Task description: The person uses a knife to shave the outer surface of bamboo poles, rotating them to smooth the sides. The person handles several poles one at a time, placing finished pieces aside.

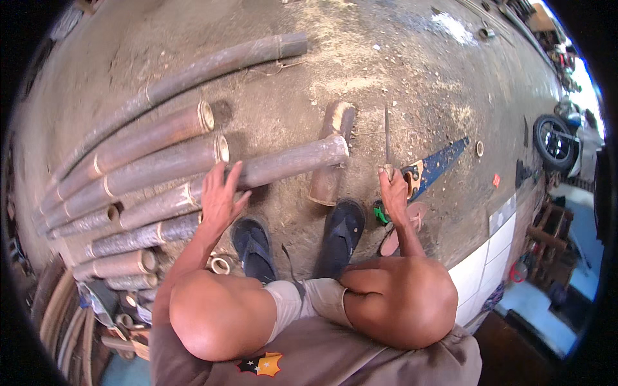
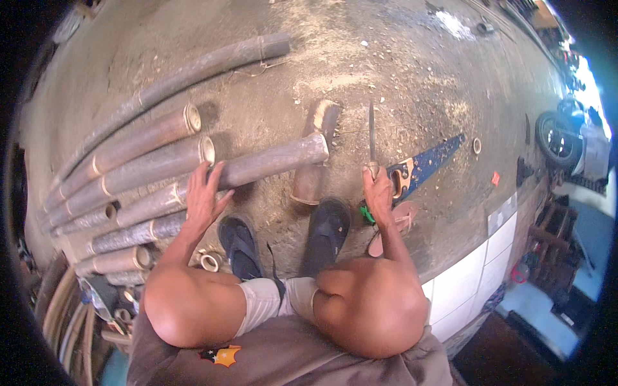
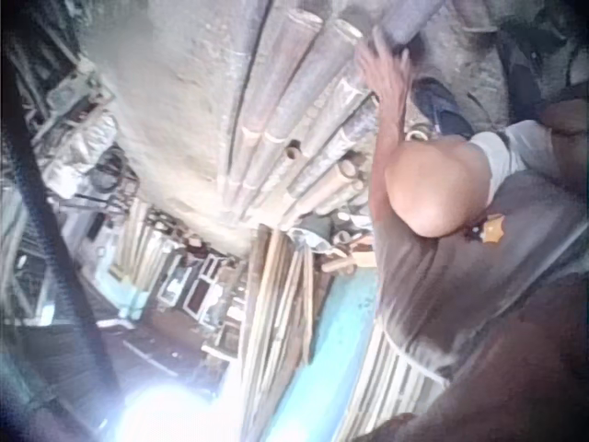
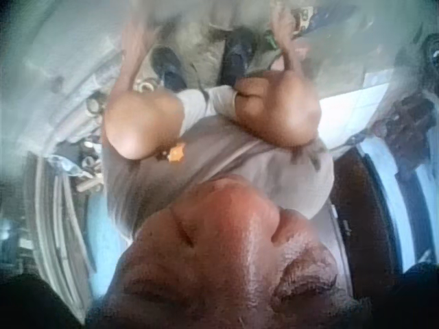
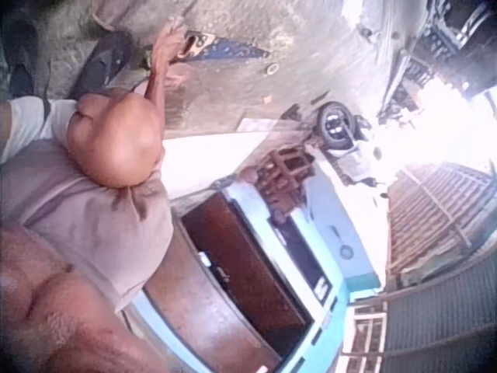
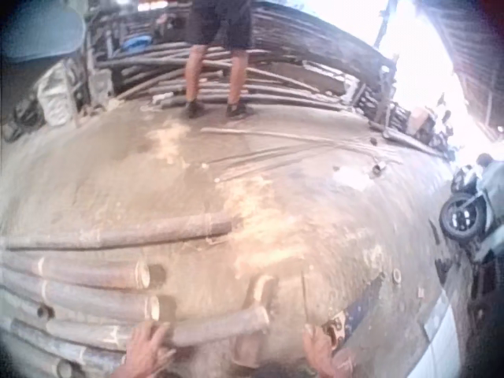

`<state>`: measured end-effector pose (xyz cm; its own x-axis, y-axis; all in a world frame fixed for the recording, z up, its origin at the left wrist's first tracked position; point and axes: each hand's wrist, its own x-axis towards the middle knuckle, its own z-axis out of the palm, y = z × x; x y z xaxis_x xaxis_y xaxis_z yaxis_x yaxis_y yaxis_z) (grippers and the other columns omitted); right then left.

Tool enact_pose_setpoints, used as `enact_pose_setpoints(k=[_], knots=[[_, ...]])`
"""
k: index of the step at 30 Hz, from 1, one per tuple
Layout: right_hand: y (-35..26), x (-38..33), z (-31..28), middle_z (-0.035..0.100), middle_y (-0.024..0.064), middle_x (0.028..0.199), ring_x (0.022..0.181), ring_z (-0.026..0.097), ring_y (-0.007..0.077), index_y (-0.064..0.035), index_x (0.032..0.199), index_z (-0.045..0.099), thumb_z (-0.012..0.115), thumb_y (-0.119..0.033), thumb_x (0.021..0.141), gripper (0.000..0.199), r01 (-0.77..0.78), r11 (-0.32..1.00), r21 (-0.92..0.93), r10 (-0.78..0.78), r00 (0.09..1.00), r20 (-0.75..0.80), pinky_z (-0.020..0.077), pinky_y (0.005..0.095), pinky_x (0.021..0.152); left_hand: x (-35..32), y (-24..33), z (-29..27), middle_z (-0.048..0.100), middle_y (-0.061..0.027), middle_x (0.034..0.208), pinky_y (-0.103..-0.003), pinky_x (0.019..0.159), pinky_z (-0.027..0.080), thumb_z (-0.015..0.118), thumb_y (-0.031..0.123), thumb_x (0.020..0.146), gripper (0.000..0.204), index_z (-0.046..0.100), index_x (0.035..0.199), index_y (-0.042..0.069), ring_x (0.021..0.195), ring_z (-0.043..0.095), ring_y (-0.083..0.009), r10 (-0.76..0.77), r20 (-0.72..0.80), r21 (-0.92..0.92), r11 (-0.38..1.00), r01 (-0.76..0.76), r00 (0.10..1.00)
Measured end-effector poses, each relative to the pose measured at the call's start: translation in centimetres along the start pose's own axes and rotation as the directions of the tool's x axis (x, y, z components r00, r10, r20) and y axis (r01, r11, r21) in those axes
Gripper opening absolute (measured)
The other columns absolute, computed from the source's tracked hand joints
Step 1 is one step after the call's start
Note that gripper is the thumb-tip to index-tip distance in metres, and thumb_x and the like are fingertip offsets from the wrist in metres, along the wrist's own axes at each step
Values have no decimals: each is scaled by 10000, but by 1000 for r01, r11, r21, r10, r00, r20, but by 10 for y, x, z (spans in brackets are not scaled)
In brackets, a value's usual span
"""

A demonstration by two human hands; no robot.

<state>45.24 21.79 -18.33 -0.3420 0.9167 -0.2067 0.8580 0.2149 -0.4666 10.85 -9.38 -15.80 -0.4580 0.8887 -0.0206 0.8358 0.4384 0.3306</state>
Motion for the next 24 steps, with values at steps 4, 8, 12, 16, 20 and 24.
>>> enact_pose_setpoints(k=[4,8,12,16,20,24], knots=[[3,-8,12,722,301,930,887,705,488,54,1080,643,650,-367,1013,426,21,998,-68,-23,999,-38,531,555,815,-34,-49,-16,511,-177,1440,-526,1129,412,913,282,702,904,511,1496,120,1311,507,-409,-135,20,116,984,132,991],[-2,-14,25,668,290,1146,1080,644,463,39,1119,633,696,-330,975,401,94,976,-195,-110,991,-77,520,527,898,-42,-85,-14,581,-146,1374,-517,1075,447,925,251,617,894,563,1422,103,1238,564,-378,-130,76,183,976,115,989],[-24,-10,25,543,280,1372,1276,510,454,41,1360,558,729,-305,946,566,177,949,-261,-224,961,-164,439,528,1060,-32,-83,-33,621,-139,1319,-505,1042,462,925,303,585,902,580,1390,86,1218,586,-357,-41,98,140,990,27,994],[-47,-14,12,489,293,1443,1346,443,473,49,1533,432,720,-308,953,739,211,918,-335,-325,884,-336,380,545,1134,-2,-60,-86,674,-182,1268,-536,991,507,893,440,697,889,559,1455,118,1148,656,-419,-88,187,27,996,84,979],[-100,-20,13,511,306,1452,1319,514,457,48,1538,437,738,-301,939,756,407,913,22,-396,898,-191,419,529,1118,34,-26,-164,655,-246,1363,-519,1019,514,851,507,781,895,519,1506,100,1177,668,-459,-216,91,-216,949,231,972],[-169,-48,26,619,275,1373,1235,640,376,43,1590,370,794,-358,909,897,276,805,525,-461,848,261,501,472,1062,56,-15,-191,598,-243,1461,-435,1131,436,784,533,879,944,435,1555,-25,1345,577,-329,-326,-2,-615,746,256,945]])
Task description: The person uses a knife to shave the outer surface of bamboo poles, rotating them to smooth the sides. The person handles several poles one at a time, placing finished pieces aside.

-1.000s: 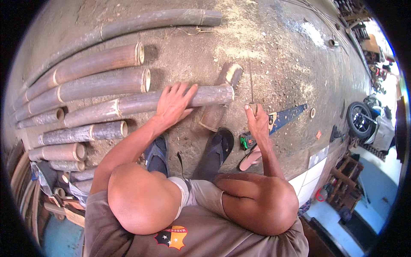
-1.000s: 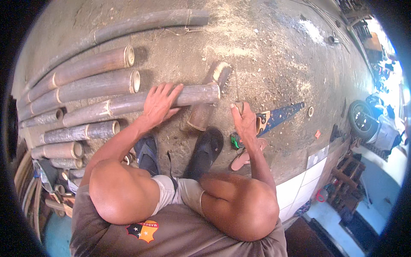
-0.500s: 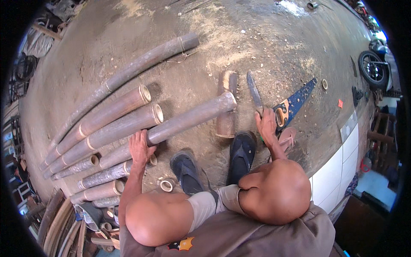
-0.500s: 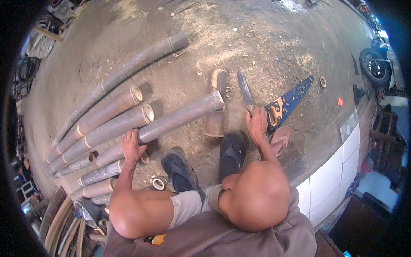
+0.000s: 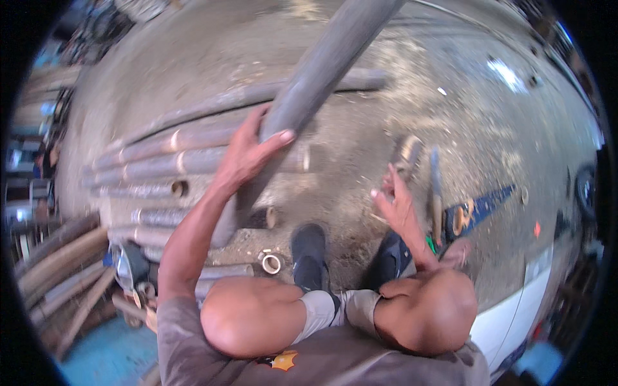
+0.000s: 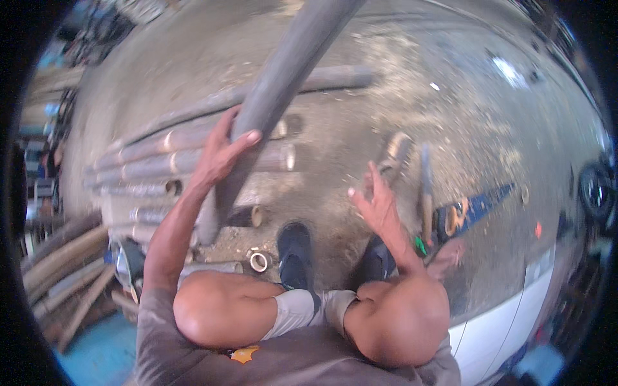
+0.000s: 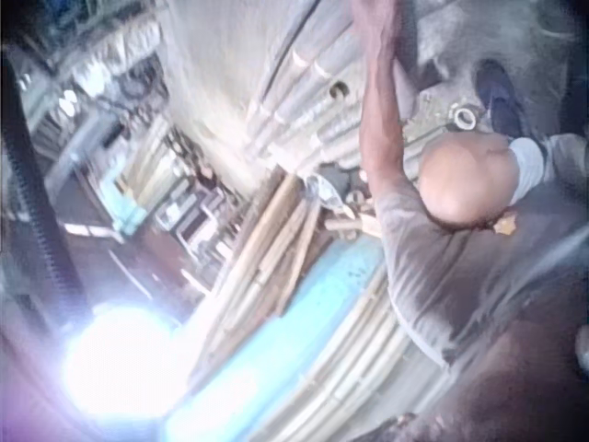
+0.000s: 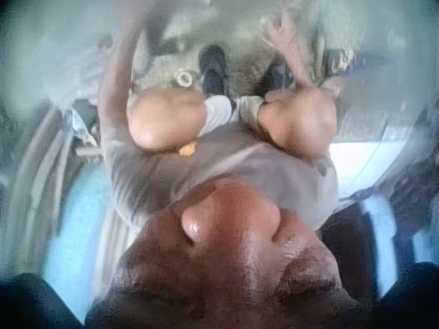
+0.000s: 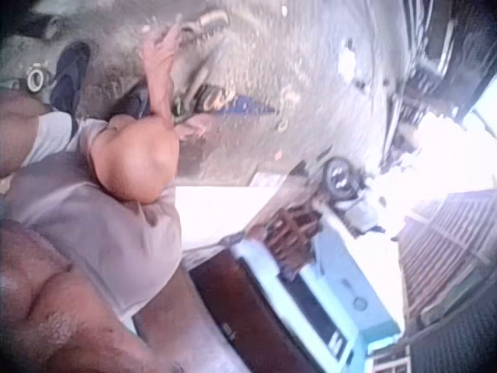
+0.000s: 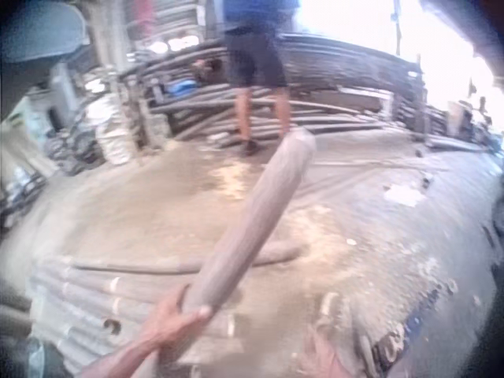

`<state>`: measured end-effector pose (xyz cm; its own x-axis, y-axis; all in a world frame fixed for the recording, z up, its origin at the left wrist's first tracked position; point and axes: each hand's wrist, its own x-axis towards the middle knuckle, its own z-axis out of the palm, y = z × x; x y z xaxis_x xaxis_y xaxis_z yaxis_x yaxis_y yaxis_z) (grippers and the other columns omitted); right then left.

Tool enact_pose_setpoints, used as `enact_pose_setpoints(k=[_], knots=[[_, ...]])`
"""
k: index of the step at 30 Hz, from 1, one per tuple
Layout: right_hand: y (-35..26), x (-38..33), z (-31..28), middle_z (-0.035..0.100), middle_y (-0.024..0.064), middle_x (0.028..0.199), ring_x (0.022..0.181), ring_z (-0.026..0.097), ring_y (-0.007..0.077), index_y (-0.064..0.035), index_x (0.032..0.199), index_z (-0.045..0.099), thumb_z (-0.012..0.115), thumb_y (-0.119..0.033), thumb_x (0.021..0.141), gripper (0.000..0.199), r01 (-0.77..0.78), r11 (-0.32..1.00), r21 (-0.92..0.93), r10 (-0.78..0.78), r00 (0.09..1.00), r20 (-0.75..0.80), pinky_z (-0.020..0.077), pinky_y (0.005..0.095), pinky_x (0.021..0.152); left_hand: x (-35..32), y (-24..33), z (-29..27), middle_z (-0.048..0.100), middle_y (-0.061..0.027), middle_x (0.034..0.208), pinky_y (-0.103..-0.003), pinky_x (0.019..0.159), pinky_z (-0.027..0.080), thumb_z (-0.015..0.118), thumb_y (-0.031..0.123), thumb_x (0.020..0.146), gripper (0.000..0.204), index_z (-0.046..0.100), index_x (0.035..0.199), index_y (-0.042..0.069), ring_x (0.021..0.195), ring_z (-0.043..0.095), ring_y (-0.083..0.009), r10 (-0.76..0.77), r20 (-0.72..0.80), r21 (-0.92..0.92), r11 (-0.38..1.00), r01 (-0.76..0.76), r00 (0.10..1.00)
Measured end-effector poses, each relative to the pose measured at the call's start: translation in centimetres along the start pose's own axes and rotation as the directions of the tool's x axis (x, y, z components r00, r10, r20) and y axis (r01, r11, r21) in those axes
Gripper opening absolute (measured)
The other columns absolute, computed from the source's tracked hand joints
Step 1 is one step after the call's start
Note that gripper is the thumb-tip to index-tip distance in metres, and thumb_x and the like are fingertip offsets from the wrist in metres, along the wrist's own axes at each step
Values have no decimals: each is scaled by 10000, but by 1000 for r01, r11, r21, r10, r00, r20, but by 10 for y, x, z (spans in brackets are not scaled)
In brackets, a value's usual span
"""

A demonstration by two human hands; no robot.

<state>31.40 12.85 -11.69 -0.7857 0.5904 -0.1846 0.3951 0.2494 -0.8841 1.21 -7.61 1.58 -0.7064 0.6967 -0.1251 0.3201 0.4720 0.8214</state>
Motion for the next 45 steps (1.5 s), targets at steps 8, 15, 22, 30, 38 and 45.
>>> enact_pose_setpoints(k=[8,15,22,30,38,45], knots=[[-16,-23,62,643,214,1342,1199,653,310,26,1519,437,841,-372,824,897,-93,955,282,-29,916,401,495,424,1060,3,20,65,582,-170,1422,-380,1123,422,690,616,956,888,467,1505,-45,1305,515,-216,-7,-195,-785,601,-152,981],[-16,-39,45,726,233,1136,1094,708,338,23,1375,558,860,-361,801,754,-39,998,-45,55,891,450,539,451,956,-42,-56,97,600,-165,1374,-403,1116,411,704,588,946,856,478,1480,-43,1277,538,-226,-354,-224,-874,486,-26,908],[-20,-45,50,719,342,1107,1088,695,513,-3,1334,570,844,-462,796,758,46,891,-452,218,830,513,538,551,931,-91,-129,120,683,-163,1229,-386,971,509,747,534,934,783,528,1405,-53,1098,650,-232,-657,-105,-899,383,210,747],[-16,-44,63,713,343,1152,1117,690,503,-20,1428,525,821,-493,800,839,0,903,-430,290,738,609,536,542,958,-117,-140,106,710,-159,1154,-375,850,548,758,520,934,753,573,1347,-81,965,681,-202,-680,-199,-805,524,278,706],[-28,-30,63,726,288,1193,1159,694,452,-29,1428,557,820,-468,800,810,-38,934,-356,260,756,601,534,499,988,-123,-188,75,698,-190,1164,-412,932,526,635,513,1014,595,676,1260,-27,1034,664,-289,-588,-353,-443,790,423,728],[-12,-49,2,743,278,1134,1083,730,436,-31,1412,581,826,-409,796,764,-91,950,-298,223,866,447,553,485,950,-85,-193,30,395,-209,1592,-561,1204,349,851,286,788,921,408,1583,139,1451,392,-422,133,-210,681,731,47,969]])
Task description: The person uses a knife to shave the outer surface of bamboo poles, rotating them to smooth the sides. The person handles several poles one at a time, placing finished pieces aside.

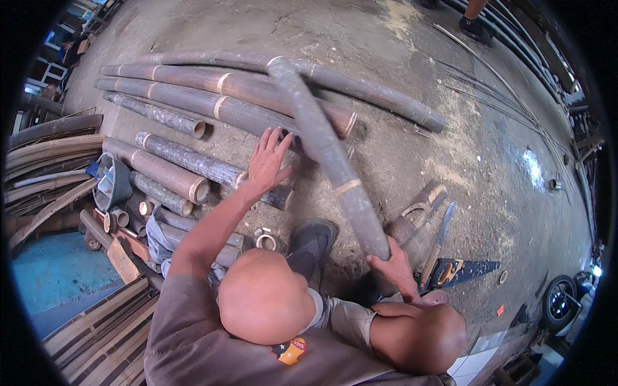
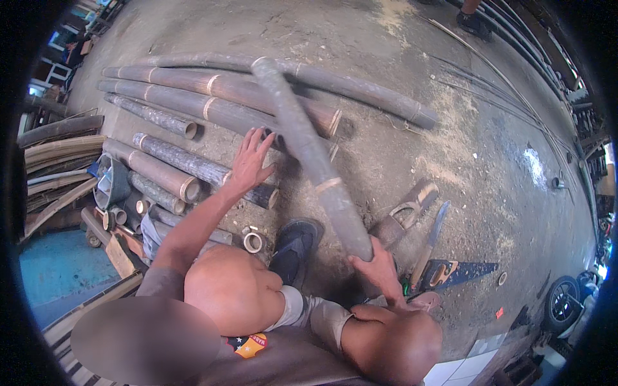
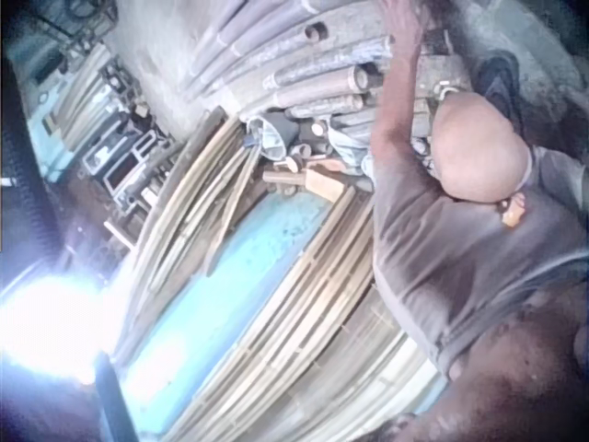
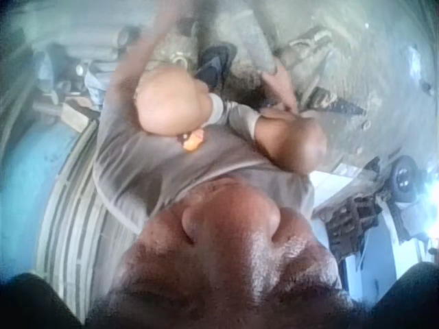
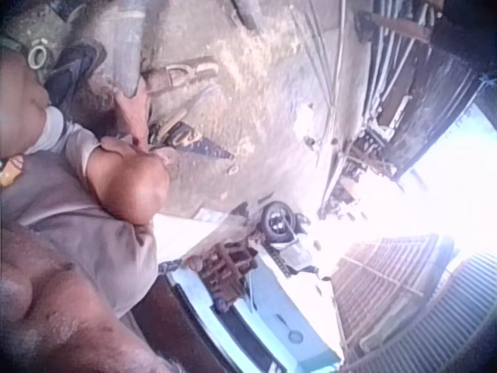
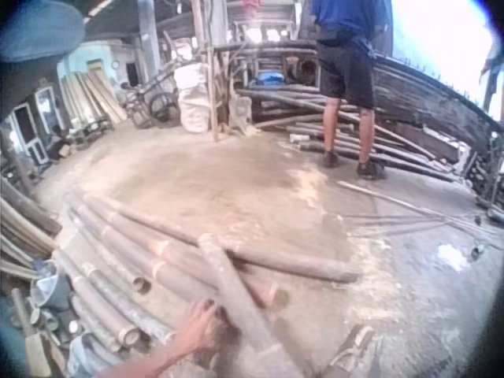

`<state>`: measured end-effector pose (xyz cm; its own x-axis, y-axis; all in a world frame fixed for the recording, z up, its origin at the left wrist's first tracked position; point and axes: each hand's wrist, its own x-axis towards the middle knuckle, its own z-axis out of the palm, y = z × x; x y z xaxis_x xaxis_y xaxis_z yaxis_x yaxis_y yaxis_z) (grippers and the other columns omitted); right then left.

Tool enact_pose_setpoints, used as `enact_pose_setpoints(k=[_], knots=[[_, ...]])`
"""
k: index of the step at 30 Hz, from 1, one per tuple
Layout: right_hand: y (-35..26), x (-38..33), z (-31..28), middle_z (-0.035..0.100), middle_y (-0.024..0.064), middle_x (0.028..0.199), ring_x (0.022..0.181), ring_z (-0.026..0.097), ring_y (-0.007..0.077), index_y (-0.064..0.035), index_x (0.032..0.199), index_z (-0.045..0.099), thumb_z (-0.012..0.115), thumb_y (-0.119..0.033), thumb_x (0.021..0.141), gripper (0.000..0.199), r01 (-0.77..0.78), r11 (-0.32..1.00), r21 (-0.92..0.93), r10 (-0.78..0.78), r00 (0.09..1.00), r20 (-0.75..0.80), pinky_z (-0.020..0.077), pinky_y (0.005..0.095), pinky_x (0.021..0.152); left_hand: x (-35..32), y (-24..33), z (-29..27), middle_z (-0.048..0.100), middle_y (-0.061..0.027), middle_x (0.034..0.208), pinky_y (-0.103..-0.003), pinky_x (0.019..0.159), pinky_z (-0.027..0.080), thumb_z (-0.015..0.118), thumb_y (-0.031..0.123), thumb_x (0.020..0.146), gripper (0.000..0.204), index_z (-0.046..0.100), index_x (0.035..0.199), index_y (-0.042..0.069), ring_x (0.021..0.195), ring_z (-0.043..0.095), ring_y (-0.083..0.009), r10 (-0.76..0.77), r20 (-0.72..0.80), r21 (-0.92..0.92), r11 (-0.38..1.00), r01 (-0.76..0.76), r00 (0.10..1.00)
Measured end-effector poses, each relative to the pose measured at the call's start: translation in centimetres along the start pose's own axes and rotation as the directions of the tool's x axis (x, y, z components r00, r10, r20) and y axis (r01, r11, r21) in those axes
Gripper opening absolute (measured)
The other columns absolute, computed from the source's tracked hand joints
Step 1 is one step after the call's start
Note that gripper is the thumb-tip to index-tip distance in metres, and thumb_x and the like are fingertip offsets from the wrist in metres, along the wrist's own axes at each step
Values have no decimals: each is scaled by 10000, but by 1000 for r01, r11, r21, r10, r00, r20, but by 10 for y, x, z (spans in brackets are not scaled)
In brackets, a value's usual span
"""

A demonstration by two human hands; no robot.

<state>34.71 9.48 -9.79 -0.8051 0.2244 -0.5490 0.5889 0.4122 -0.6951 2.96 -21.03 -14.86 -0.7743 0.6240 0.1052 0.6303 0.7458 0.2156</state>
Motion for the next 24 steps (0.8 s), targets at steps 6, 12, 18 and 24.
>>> enact_pose_setpoints(k=[6,12,18,24], knots=[[43,-72,-20,749,259,1078,1041,739,398,-75,1321,636,799,-286,817,570,-40,990,-134,-1,956,-293,552,469,896,62,-10,16,475,-182,1492,-616,1224,302,938,287,668,1085,388,1598,193,1466,389,-394,146,162,235,955,-182,976],[118,-148,16,746,235,1102,1040,732,374,-85,1336,631,804,-293,825,578,-276,960,51,272,870,-411,550,455,904,80,-17,22,531,-184,1351,-541,1133,394,952,276,560,959,513,1403,142,1313,508,-382,265,165,217,930,-297,950],[153,-205,55,746,214,1123,1055,722,356,-80,1370,617,820,-329,829,629,-475,839,267,545,721,-429,546,446,925,82,24,23,557,-171,1285,-517,1091,392,954,366,570,945,529,1386,149,1249,527,-352,314,269,148,921,-361,910],[165,-194,64,745,193,1145,1069,713,337,-76,1404,603,836,-364,833,681,-470,805,362,592,675,-440,542,436,946,77,122,52,545,-169,1280,-519,1091,394,959,374,563,969,532,1400,138,1243,523,-358,400,190,10,912,-409,897]])
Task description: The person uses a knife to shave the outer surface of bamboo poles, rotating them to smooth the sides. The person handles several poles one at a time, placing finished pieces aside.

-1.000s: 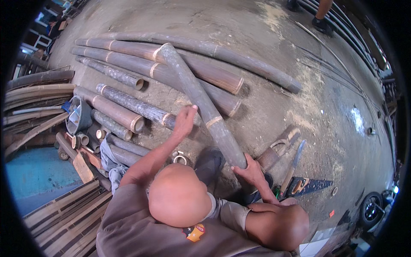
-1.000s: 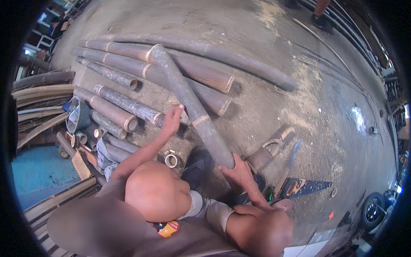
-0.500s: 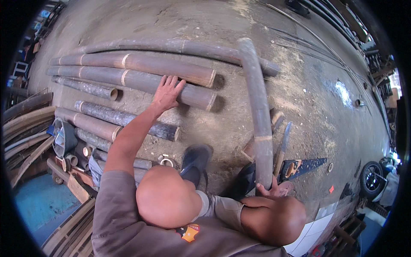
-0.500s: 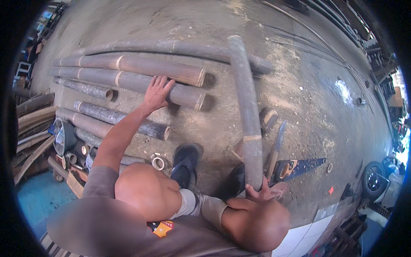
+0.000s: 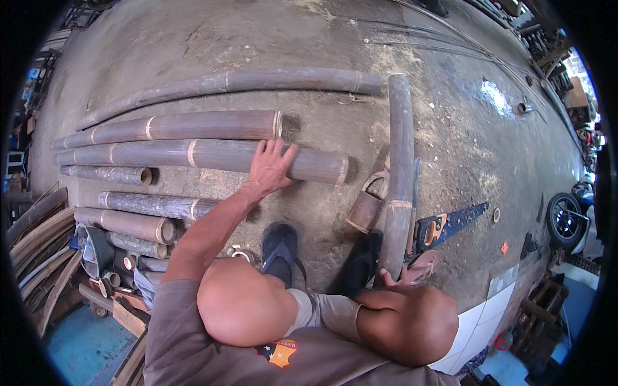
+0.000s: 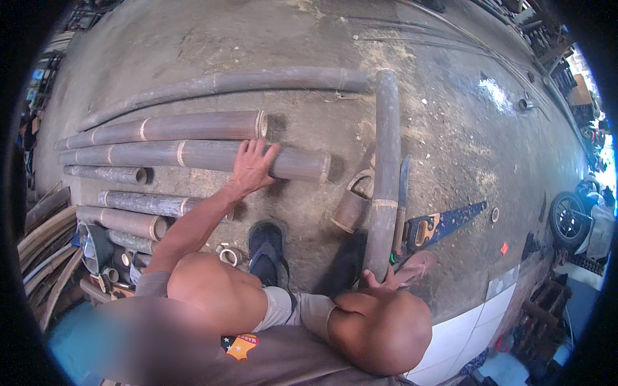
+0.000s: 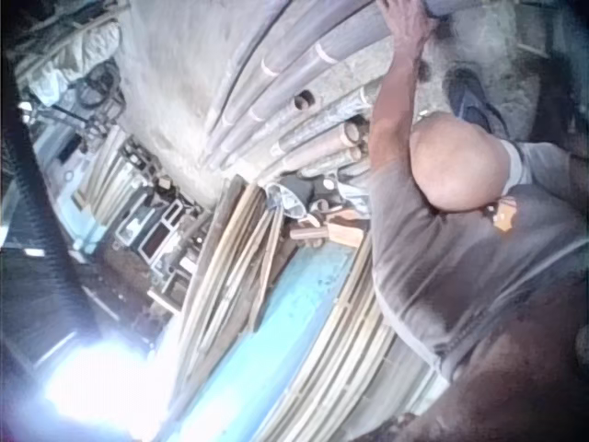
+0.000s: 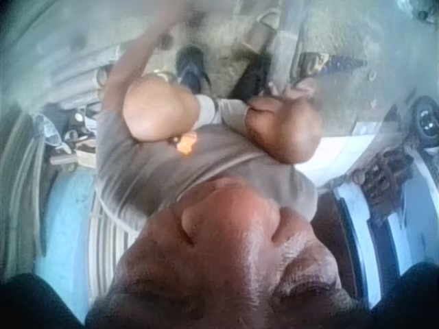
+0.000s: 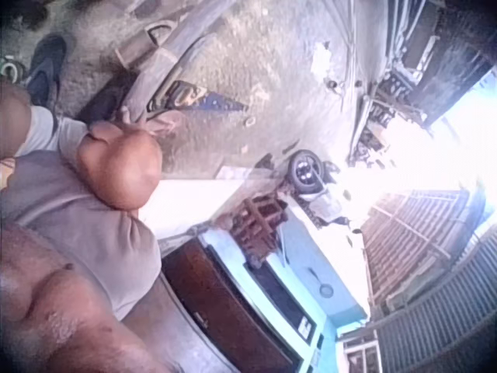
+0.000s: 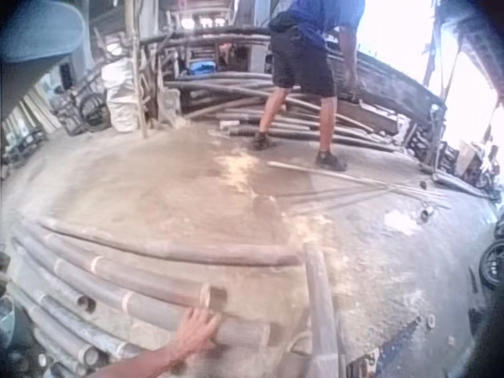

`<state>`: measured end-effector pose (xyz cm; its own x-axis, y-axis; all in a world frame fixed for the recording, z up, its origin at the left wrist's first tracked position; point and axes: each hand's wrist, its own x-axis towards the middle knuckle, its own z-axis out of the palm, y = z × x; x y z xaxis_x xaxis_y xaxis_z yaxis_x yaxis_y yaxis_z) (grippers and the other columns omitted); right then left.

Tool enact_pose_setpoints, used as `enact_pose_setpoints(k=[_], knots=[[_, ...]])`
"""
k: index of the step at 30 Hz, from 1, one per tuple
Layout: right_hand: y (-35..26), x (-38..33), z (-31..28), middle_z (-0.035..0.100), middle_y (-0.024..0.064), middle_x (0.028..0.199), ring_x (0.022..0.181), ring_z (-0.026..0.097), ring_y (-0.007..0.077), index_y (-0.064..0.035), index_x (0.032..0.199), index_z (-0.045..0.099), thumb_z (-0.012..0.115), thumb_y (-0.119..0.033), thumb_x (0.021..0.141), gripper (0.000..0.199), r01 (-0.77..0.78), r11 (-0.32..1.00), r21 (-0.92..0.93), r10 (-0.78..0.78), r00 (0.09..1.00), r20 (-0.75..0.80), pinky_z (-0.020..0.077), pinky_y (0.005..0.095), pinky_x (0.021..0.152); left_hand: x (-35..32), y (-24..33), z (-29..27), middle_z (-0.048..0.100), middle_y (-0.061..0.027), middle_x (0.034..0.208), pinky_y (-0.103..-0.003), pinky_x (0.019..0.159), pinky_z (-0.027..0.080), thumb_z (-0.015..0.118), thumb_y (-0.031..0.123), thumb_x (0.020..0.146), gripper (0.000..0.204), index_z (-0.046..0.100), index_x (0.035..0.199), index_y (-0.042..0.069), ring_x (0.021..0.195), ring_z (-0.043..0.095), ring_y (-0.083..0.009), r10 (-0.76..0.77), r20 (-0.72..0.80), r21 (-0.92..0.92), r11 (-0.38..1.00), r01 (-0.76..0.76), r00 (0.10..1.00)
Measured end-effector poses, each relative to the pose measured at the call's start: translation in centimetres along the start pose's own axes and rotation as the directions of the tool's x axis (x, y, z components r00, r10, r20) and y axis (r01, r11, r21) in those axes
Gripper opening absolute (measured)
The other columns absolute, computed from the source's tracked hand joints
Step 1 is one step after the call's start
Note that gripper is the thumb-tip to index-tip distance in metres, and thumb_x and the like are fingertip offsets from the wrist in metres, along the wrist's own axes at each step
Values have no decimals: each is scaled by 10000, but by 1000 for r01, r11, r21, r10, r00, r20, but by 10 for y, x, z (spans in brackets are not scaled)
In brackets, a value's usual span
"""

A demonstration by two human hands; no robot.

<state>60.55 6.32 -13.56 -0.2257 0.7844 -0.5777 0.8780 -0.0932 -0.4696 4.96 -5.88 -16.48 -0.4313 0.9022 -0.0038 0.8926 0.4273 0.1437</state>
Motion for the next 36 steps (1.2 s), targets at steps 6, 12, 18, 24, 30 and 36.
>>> enact_pose_setpoints(k=[6,12,18,24,30,36], knots=[[-45,39,14,745,171,1167,1083,703,319,-72,1439,588,852,-400,837,734,81,993,88,-82,996,17,538,427,967,23,20,2,587,-166,1262,-498,1060,417,932,464,632,947,535,1417,114,1219,554,-355,88,55,-67,994,-84,995],[-103,42,25,742,161,1120,1012,689,273,-4,1352,625,844,-359,854,650,95,929,357,-113,993,30,538,418,925,41,-8,-16,677,-195,1188,-474,1055,450,895,597,648,955,573,1365,54,1203,612,-382,83,358,-138,990,-36,930],[-174,73,32,736,175,1075,982,675,240,30,1263,644,780,-307,920,499,268,911,313,-277,961,-16,527,401,900,-7,29,-5,571,-214,1299,-525,1077,402,958,436,632,984,494,1421,75,1252,540,-394,32,127,-28,999,-29,991],[-270,115,50,734,188,1063,992,676,255,53,1225,650,767,-352,937,511,416,822,389,-430,901,-56,523,413,898,-34,54,5,502,-244,1399,-573,1151,334,943,357,683,1008,425,1510,104,1354,469,-424,-39,-1,10,999,39,999],[-355,161,92,730,244,1128,1030,698,363,76,1253,631,777,-409,938,596,550,806,218,-528,835,-153,524,461,940,-35,54,9,505,-259,1401,-573,1180,316,920,345,713,962,451,1513,89,1379,454,-428,-108,15,-33,994,108,994],[-382,191,128,660,249,1364,1243,636,373,76,1413,559,796,-449,929,753,622,624,472,-618,763,-188,465,458,1082,-44,44,22,588,-214,1252,-549,1135,369,652,202,841,549,564,1363,57,1257,538,-394,7,-221,0,1000,-7,975]])
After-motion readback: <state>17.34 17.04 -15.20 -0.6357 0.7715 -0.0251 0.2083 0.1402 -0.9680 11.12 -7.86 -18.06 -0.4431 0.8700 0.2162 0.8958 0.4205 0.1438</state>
